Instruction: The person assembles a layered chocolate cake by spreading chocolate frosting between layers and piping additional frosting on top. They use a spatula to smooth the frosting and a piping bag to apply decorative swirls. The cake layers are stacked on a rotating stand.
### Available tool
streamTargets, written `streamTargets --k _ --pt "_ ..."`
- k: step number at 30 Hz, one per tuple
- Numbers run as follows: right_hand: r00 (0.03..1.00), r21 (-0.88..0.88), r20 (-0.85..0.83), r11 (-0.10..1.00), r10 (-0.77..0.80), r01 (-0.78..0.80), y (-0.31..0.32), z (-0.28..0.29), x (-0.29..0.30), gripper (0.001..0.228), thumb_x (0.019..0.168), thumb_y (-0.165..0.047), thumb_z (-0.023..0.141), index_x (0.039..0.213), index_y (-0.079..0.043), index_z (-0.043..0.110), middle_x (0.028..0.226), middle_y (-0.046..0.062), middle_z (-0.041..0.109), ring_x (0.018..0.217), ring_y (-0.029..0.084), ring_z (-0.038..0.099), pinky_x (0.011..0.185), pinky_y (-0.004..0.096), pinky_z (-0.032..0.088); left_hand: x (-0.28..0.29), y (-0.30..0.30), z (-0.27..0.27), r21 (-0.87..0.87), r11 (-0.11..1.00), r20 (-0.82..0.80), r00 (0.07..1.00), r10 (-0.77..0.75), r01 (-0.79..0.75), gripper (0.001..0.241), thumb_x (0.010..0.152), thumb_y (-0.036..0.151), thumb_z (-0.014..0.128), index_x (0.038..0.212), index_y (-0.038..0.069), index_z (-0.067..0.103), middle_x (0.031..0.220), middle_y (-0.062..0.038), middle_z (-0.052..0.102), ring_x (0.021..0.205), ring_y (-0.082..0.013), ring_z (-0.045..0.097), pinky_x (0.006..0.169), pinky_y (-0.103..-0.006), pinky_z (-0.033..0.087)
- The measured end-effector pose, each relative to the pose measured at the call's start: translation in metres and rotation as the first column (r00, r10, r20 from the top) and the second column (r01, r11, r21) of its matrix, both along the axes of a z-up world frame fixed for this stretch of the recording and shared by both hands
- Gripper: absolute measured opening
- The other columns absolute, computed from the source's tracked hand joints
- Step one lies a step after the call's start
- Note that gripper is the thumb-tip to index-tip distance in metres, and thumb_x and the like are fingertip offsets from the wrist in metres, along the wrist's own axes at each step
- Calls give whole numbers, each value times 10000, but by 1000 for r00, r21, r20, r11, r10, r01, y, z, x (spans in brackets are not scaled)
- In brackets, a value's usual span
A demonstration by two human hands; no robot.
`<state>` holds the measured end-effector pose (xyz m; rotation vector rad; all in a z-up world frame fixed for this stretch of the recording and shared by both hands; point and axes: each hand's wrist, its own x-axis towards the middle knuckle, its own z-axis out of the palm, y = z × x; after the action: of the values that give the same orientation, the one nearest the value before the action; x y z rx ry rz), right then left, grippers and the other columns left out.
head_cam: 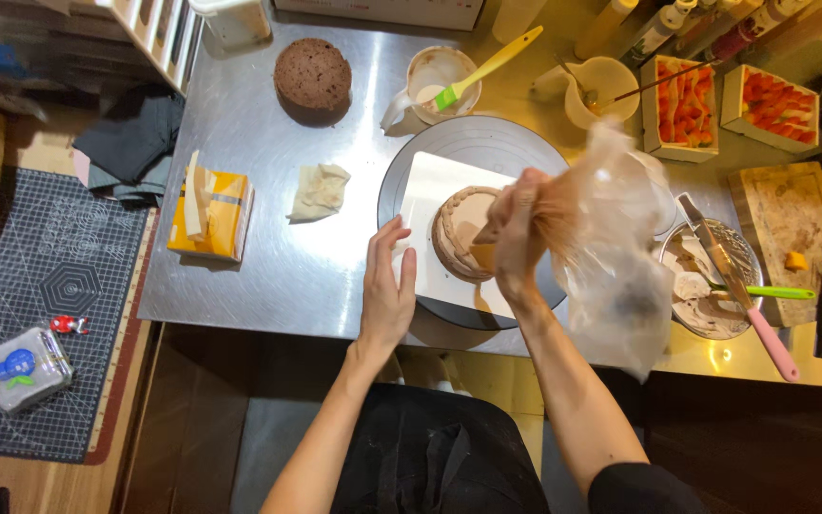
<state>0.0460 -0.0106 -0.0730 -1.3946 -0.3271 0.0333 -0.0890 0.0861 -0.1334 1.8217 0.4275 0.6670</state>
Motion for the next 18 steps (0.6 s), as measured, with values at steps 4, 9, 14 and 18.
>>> streamTargets --k 4,9,14,18 --pt "991 -8 132 1000 31 -30 1 49 -9 107 1000 -213 603 996 -141 525 777 -6 500 700 90 511 605 304 487 -28 -15 39 -250 966 -93 992 -87 62 363 1028 244 586 1338 55 584 1227 -90 712 1143 -217 707 1010 -373 567" --pt "506 -673 693 712 513 201 39 69 -64 334 642 -238 786 882 -77 620 1106 138 588 929 346 564 798 531 456 -64 28 72 -821 99 546 824 -151 562 743 959 526 671 1469 28 465 1308 -134 616 1201 -287 580 1050 -462 457" --pt "366 -813 570 570 736 119 71 55 -99 590 685 -282 789 1227 -69 694 1531 140 498 1364 315 488 1169 560 318 -67 104 48 -974 -99 214 968 -131 202 612 962 528 554 1418 122 526 1313 -51 656 1163 -224 634 962 -435 496" --pt "548 -791 481 609 684 -65 48 36 -92 524 797 -203 773 1308 -115 693 1520 209 456 1439 372 405 1197 570 265 -36 124 -6 -987 83 129 988 -81 135 480 1035 384 544 1436 121 546 1309 -68 658 1121 -185 632 929 -397 514"
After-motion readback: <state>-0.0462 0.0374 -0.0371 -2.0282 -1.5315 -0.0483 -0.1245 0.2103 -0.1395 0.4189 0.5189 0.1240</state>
